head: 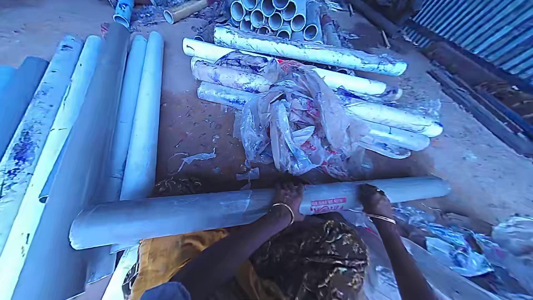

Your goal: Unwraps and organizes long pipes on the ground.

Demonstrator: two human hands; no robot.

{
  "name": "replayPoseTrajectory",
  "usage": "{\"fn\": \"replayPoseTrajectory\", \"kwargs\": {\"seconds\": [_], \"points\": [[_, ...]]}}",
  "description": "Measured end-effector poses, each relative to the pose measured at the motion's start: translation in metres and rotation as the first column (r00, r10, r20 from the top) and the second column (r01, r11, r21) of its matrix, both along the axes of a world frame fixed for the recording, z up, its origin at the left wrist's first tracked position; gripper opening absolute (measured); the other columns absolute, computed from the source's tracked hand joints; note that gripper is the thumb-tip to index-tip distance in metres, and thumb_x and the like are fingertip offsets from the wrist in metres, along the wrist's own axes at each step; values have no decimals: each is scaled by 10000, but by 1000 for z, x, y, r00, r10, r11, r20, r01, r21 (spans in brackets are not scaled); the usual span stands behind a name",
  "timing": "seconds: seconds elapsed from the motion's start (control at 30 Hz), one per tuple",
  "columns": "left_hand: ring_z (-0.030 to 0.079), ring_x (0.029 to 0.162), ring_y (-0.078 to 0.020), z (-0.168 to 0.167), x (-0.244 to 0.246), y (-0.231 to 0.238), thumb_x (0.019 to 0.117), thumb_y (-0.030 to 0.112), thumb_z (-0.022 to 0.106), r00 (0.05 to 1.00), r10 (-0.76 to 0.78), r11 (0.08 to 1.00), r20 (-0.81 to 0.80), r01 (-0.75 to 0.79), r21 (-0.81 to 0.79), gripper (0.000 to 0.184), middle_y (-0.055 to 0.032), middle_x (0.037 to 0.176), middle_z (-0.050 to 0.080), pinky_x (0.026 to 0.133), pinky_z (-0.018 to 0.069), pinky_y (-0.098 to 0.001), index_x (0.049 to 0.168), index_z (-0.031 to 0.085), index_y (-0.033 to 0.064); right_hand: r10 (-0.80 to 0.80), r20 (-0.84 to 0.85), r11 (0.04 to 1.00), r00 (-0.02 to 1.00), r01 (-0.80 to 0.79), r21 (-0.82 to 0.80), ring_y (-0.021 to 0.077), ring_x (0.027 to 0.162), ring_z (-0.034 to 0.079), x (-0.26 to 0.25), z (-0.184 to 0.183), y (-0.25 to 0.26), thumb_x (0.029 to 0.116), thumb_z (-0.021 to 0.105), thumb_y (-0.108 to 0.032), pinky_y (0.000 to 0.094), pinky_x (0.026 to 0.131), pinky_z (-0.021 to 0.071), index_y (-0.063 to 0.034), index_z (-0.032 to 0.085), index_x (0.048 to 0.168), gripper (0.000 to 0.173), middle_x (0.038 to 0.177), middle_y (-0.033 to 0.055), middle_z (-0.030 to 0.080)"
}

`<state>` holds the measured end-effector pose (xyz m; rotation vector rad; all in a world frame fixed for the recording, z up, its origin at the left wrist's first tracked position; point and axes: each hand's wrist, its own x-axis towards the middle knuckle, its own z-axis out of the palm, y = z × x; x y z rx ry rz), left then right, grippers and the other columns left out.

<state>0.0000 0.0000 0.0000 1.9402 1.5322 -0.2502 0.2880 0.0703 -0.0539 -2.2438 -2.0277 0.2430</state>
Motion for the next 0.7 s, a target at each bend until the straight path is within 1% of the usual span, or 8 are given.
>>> {"fn": "replayPoseTrajectory", "kwargs": {"seconds": [0.03,0.1,0.17,0.27,0.37,0.47,0.57,0.7], "points": [[325,1470,-500,-1,3,-4,875,457,762,1000,13,999,-22,-12,47,1013,-320,1612,291,1178,251,-637,1640,212,84,-50,36,999,998,49,18,550,1236,580,-9,3,-1,1054,509,-109,688,1025,427,72,666,1262,317,1280,360,628],[331,1456,-526,-6,10,-8,860,440,771,998,25,996,-60,-19,91,1012,-350,1583,322,1173,241,-651,1635,230,78,-92,38,993,995,89,83,539,1219,594,-13,6,-5,1046,500,-90,659,1016,451,83,683,1222,308,1254,362,636],[369,1443,-502,-4,12,-2,873,482,762,994,23,999,-108,-19,38,1035,-346,1554,371,1162,280,-622,1639,201,70,-108,-9,989,994,108,99,525,1198,608,-8,8,-11,1020,498,-23,630,1025,453,84,696,1195,284,1224,364,644],[471,1375,-438,-9,12,9,834,529,787,991,53,999,-120,-51,18,1052,-289,1484,476,1112,367,-575,1617,256,70,-129,-81,980,988,139,142,495,1125,649,3,3,-31,979,486,62,611,1002,474,78,723,1138,286,1144,337,681],[484,1378,-415,-6,7,19,834,571,780,993,72,996,-96,-77,-52,1050,-266,1472,508,1128,354,-572,1603,281,59,-172,-138,968,976,193,161,482,1110,661,-3,-1,-67,983,504,39,601,1007,474,95,721,1114,259,1125,327,695],[511,1365,-410,-10,-13,43,799,640,787,997,82,989,-8,-82,-125,1011,-260,1426,560,1117,376,-602,1509,436,11,-143,-165,951,976,182,251,487,1016,690,-3,-11,-96,952,573,11,629,935,503,105,735,1031,203,1025,315,716],[450,1412,-421,-19,-33,66,843,611,769,991,93,973,94,-70,-222,973,-292,1461,514,1154,327,-600,1473,464,-65,-96,-155,952,983,137,273,509,1000,689,-14,4,-100,961,559,12,646,913,501,105,738,1033,214,1017,323,716],[437,1420,-430,-21,-44,78,876,596,741,989,103,964,106,-73,-255,931,-305,1468,502,1164,308,-601,1458,473,-80,-43,-132,960,990,78,271,503,976,700,-22,3,-97,952,534,47,638,894,523,80,755,1021,234,995,312,723]]}}
